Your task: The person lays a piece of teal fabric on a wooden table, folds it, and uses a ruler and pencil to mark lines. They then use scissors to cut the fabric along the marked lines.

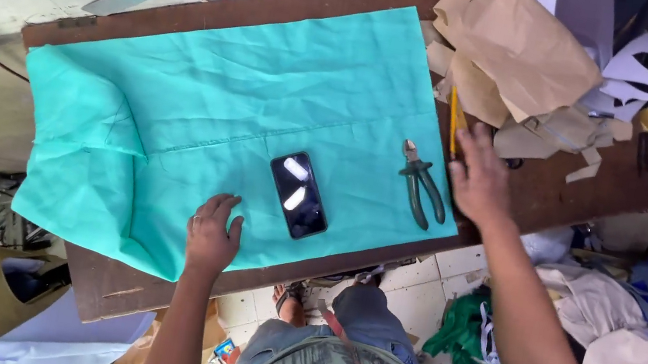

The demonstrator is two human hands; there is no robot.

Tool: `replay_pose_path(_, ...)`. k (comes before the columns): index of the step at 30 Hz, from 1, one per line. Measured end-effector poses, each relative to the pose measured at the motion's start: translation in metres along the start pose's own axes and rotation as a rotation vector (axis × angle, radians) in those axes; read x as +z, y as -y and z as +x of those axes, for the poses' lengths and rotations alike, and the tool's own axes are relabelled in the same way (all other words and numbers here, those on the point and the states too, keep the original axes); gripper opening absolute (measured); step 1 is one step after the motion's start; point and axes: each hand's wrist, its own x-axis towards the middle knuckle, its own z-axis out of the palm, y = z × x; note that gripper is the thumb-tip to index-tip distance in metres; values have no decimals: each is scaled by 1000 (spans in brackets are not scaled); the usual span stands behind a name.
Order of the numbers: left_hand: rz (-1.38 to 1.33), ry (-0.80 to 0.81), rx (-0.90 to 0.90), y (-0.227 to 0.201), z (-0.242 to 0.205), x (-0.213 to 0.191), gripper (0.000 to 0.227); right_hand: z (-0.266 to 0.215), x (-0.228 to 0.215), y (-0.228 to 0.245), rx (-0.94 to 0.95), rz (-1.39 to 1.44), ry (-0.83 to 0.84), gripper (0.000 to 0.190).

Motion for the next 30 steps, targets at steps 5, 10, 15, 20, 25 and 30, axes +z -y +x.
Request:
replay_pose_path(5,25,-219,-43,-64,-13,25,33,-49,44,-157,288,-162,30,24)
replay_pose_path(10,37,-192,-162,-119,-31,42,29,-47,29,-158,255,-275,97,33)
replay_pose_path(15,136,-272,-192,-108,-53,21,21,-10,-14,-114,618,-301,352,49)
replay_pose_path(20,158,-343,-58,-53,-90,-3,16,-35,-35,-126,690,-15,419,41)
replay_pose_path(25,127,-278,116,-15,-105,-4,15,-75,-45,-113,1129,440,450,35)
replay_pose_path(30,95,-306,285,8,-98,-4,20,-155,-56,-5,1072,622,336,14)
